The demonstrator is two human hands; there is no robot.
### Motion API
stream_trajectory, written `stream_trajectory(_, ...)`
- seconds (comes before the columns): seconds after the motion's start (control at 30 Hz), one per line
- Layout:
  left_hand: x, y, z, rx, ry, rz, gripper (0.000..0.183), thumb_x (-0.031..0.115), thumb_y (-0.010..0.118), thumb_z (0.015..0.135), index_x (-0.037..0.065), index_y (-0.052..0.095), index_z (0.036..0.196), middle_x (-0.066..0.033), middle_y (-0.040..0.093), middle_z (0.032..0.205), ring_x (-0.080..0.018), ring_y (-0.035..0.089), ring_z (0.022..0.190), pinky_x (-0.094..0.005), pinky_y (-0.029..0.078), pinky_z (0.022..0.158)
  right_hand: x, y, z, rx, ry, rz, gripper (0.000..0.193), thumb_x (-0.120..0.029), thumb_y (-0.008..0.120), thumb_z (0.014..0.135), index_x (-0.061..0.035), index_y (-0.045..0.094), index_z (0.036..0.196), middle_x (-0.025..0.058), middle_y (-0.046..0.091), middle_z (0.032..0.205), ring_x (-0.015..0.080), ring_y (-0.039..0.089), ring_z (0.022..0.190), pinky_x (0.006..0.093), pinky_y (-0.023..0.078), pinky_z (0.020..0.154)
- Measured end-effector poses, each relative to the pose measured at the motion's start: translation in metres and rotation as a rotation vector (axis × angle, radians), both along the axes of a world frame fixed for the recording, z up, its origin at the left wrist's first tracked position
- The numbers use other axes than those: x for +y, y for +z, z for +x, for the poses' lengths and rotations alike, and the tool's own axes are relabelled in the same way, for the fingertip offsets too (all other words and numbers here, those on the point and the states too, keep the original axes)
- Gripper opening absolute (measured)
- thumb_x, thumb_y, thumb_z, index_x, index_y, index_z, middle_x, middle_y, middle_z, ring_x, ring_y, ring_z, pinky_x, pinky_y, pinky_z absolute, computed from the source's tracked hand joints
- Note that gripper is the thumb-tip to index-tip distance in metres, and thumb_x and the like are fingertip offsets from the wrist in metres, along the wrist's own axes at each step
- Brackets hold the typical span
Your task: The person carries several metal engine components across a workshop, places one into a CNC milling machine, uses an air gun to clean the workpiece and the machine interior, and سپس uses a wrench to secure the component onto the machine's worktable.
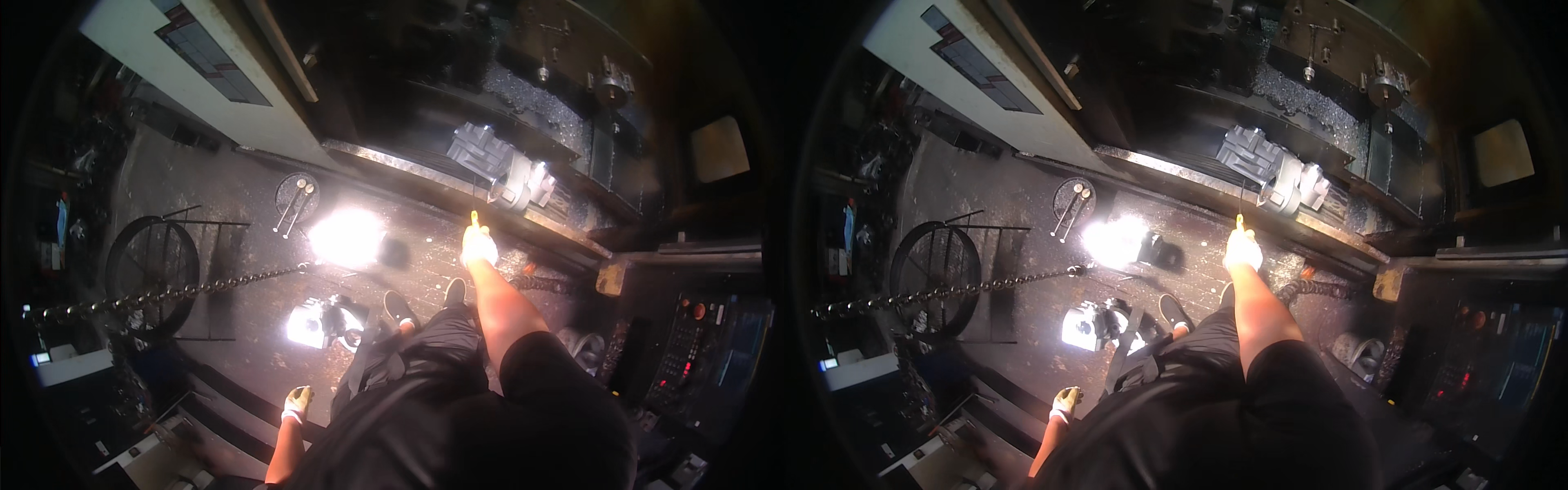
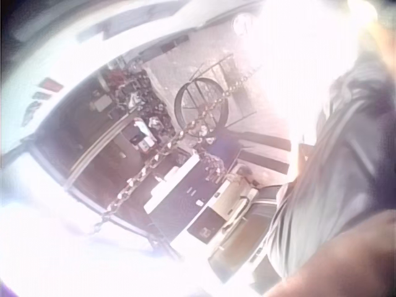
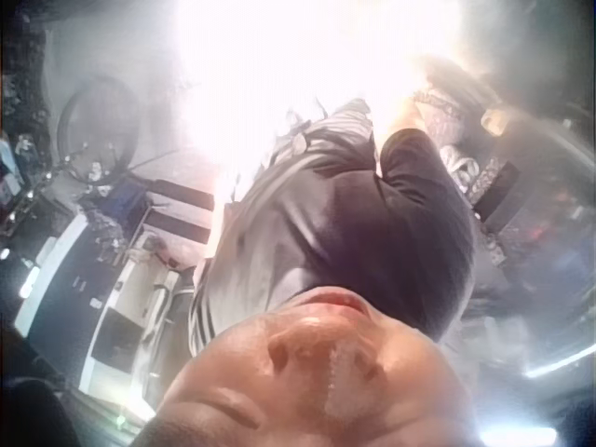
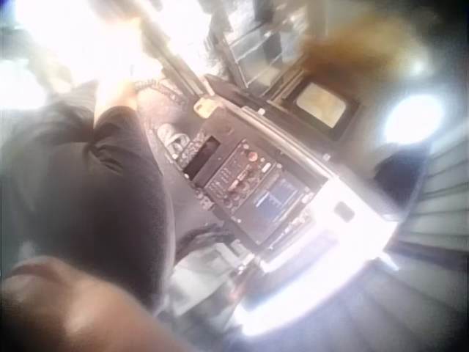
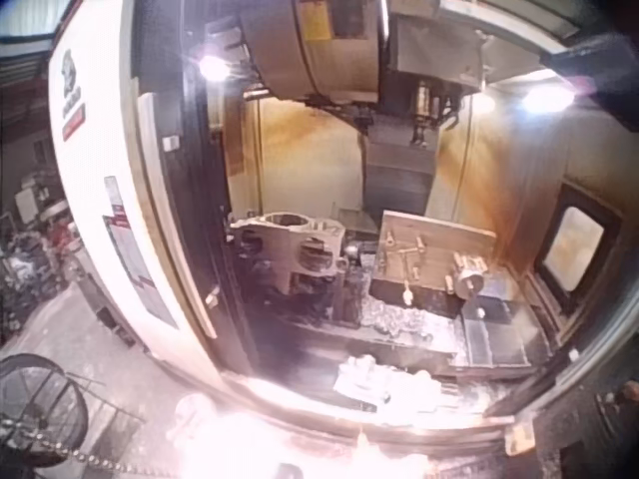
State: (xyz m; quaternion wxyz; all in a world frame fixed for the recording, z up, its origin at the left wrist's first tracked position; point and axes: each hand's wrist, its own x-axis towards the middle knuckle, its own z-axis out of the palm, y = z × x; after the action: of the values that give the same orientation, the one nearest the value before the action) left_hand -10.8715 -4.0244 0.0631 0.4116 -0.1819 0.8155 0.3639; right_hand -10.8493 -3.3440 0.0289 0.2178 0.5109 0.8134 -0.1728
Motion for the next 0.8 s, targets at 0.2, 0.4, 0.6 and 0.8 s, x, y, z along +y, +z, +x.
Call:
stream_trajectory(0.2,-0.026,0.037,-0.007,-0.040,0.112,-0.121,0.038,0.030,0.066,0.099,-0.004,0.065,0.116,-0.0120,0.074,0.098,-0.0187,0.067,0.085,-0.0329,0.053,0.078,-0.006,-0.011,0.007,0.140,-0.005,0.040,0.036,-0.026,0.052,0.098,-0.0040,0.057,0.125,0.0230,0.065,0.121,0.0369,0.068,0.112,0.0460,0.055,0.093)
stream_trajectory(0.4,-0.017,0.038,-0.015,-0.048,-0.115,-0.120,0.034,0.028,0.067,0.098,-0.003,0.068,0.111,-0.0114,0.075,0.096,-0.0179,0.067,0.083,-0.0327,0.054,0.079,0.008,0.001,0.016,0.285,-0.231,-0.085,0.052,-0.041,0.032,0.100,-0.0025,0.058,0.123,0.0270,0.068,0.121,0.0417,0.066,0.114,0.0504,0.050,0.099)
stream_trajectory(0.6,0.008,0.029,-0.042,-0.011,-0.182,-0.113,0.037,0.029,0.067,0.099,-0.004,0.067,0.113,-0.0118,0.075,0.096,-0.0188,0.070,0.086,-0.0330,0.056,0.081,-0.010,0.010,0.059,0.291,-0.376,-0.161,0.056,-0.046,0.037,0.099,-0.0022,0.057,0.126,0.0286,0.067,0.122,0.0438,0.065,0.115,0.0508,0.049,0.099)
stream_trajectory(0.8,0.062,0.015,-0.062,-0.048,-0.200,-0.024,0.035,0.029,0.070,0.098,-0.001,0.067,0.115,-0.0106,0.075,0.098,-0.0171,0.069,0.087,-0.0313,0.055,0.082,-0.041,0.078,0.102,0.315,-0.418,-0.159,0.062,-0.051,0.039,0.100,-0.0017,0.052,0.135,0.0302,0.067,0.120,0.0442,0.065,0.114,0.0509,0.050,0.099)
